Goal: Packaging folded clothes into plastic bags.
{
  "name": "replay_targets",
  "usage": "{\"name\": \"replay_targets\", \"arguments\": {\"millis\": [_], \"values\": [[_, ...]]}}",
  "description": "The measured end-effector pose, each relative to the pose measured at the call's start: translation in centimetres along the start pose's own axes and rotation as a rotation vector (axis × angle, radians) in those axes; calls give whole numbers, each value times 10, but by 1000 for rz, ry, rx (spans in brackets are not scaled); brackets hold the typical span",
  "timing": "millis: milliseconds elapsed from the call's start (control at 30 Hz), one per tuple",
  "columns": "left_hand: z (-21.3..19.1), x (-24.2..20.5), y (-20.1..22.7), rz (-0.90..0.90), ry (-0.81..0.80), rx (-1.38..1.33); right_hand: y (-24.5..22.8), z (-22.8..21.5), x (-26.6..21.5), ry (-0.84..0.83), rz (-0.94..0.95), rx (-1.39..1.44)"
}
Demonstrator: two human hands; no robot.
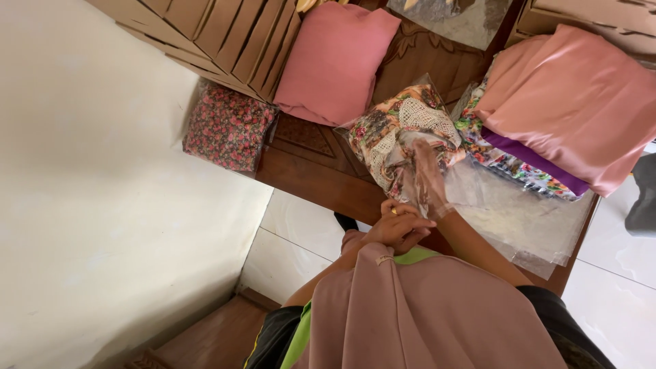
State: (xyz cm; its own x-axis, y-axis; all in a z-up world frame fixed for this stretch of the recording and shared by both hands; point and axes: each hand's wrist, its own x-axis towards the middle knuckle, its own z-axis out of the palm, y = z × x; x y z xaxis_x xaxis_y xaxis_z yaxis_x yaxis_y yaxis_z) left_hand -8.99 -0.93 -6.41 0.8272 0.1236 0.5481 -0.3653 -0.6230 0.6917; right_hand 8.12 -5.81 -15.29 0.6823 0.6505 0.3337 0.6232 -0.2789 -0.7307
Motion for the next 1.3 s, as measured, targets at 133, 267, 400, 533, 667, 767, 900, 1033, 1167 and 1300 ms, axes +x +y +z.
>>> {"name": "replay_targets", "arguments": {"millis": [133, 267, 400, 533, 667, 767, 900, 1033, 1167, 1300], "values": [[-2, 2, 1, 53, -82, -107, 18, 5, -3, -140, -192, -248], [-1, 3, 0, 89, -94, -156, 43, 27, 12, -196, -292, -679], [-3, 2, -1, 75, -108, -162, 40, 26, 16, -247, -322, -748], [-3, 2, 3, 47, -111, -179, 26, 22, 25, -326, -246, -464], [-5, 6, 2, 70, -100, -174, 41, 39, 39, -434, -338, -691], [-3, 4, -1, 99, -96, -159, 55, 54, 50, -520, -431, -878], [-3, 6, 1, 102, -88, -204, 30, 46, 69, -562, -397, -754], [-7, 6, -3, 47, -233, -267, -47, 13, 93, -695, -235, -738], [-6, 9, -5, -9, -405, -249, -73, 3, 94, -786, -122, -817], [-14, 21, 0, -56, -482, -302, -10, 25, 60, -374, -324, -784]]}}
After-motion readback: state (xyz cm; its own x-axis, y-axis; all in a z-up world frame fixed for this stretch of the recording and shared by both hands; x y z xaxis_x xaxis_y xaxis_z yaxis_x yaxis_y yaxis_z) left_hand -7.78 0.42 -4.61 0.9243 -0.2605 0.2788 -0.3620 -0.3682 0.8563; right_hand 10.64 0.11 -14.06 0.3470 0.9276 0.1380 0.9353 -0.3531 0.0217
